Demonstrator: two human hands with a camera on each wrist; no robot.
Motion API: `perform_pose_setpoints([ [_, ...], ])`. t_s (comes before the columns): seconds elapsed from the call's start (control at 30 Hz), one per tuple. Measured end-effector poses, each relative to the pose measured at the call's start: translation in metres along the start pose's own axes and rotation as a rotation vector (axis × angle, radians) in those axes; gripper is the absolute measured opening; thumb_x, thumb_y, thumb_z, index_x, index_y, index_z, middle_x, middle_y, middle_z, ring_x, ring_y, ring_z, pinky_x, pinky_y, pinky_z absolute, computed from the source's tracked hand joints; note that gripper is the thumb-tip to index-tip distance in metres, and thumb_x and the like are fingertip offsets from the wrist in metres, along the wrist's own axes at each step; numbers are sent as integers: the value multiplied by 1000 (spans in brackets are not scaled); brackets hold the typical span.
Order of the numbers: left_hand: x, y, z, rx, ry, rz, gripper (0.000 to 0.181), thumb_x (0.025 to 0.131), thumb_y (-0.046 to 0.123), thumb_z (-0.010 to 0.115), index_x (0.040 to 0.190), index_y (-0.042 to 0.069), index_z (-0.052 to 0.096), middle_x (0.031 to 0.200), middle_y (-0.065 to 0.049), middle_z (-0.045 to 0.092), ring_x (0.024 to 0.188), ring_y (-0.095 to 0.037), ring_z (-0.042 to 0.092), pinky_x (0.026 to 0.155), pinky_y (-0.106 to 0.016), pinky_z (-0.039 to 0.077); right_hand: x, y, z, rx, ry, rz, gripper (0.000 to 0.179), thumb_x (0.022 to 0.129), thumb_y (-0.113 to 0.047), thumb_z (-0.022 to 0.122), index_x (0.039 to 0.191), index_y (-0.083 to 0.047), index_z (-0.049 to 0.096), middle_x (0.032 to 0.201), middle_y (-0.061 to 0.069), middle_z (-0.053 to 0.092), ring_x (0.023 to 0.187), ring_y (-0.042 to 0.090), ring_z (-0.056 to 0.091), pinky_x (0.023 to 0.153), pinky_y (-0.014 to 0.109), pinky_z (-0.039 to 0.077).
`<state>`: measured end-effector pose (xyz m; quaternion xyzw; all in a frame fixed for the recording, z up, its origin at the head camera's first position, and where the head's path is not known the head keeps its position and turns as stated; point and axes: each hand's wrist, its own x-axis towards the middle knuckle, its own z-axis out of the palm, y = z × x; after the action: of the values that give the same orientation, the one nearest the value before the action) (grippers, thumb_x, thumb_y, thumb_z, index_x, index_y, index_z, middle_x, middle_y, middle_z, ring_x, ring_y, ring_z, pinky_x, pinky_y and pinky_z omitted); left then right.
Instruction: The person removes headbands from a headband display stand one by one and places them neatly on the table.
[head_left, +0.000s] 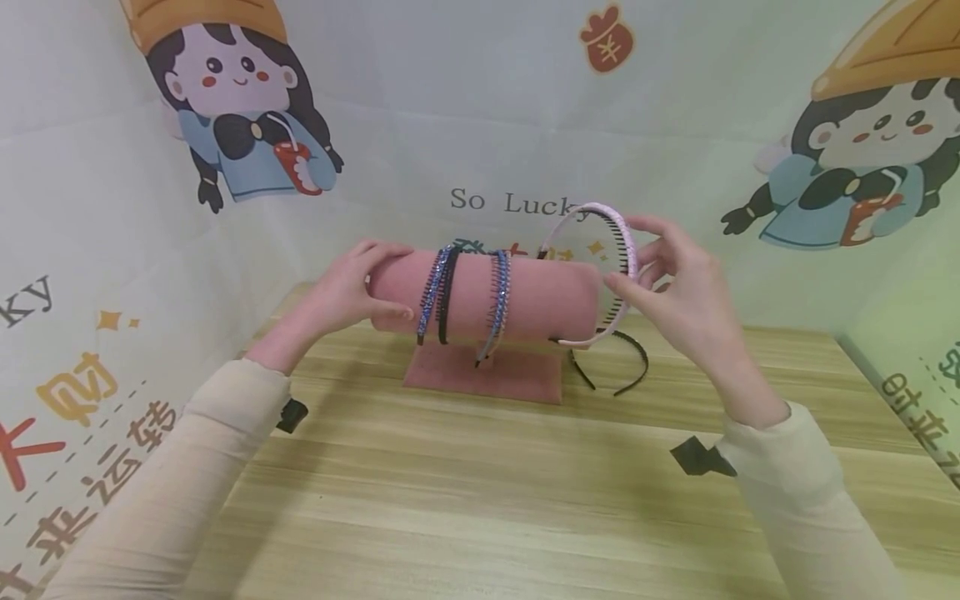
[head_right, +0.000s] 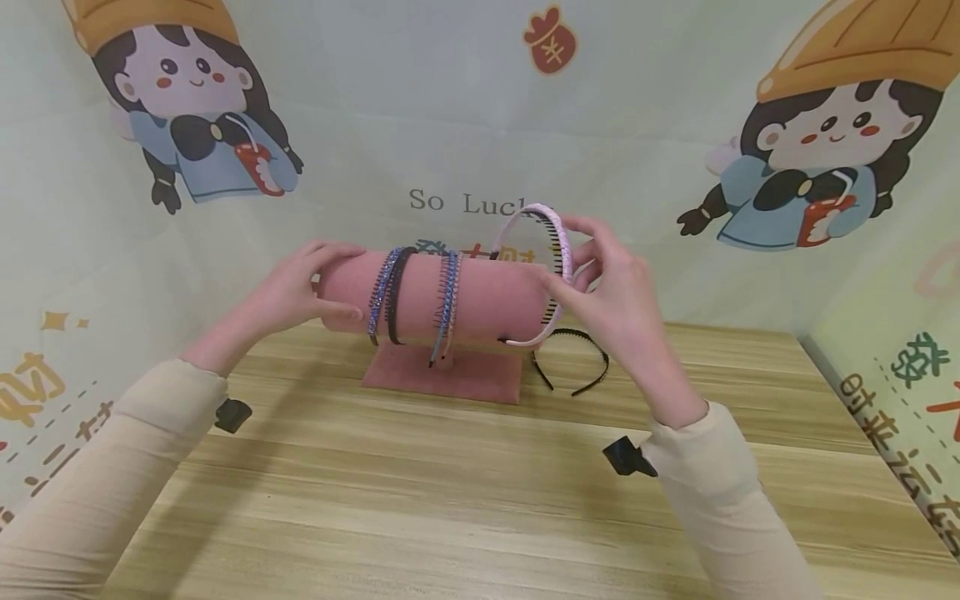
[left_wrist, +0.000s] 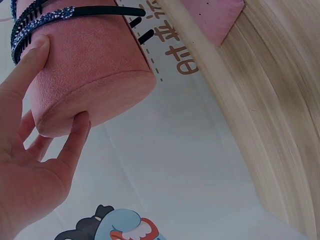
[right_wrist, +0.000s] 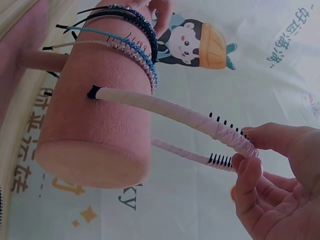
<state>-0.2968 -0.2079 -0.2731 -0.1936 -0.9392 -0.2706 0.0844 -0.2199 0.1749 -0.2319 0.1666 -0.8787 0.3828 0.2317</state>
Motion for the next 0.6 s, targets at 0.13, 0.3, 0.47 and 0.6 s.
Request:
perform_pose_setpoints([
  [0.13,0,0,0,1,-2,0,82,76,26,86,147,19,45,147,-13,43,135,-35,43,112,-58,41,-3,2,-3,-11,1,-2,60,86,-15,76,141,-18,52,96,11,71,68,-1,57,56,12,51],
  [0.3,0,-1,0,-1,-4,2,81,76,25,86,147,19,45,147,-13,43,134,-36,44,111,-59,42,-5,3,-6,-26,-9,23,60,86,-14,76,141,-18,52,97,12,71,67,-1,57,54,15,54],
  [0.47,0,-1,0,0,-5,5,82,76,26,86,147,19,45,146,-13,43,134,-35,44,111,-58,42,-6,4,-8,-39,-3,34,58,87,-14,75,140,-19,53,96,11,70,67,-2,58,55,16,55],
  [0.6,0,-1,1,3,2,14,81,76,26,86,146,19,45,147,-13,43,134,-35,44,111,-58,41,-7,7,-10,-50,0,28,58,87,-15,75,140,-18,53,94,12,69,66,-4,58,55,14,54],
])
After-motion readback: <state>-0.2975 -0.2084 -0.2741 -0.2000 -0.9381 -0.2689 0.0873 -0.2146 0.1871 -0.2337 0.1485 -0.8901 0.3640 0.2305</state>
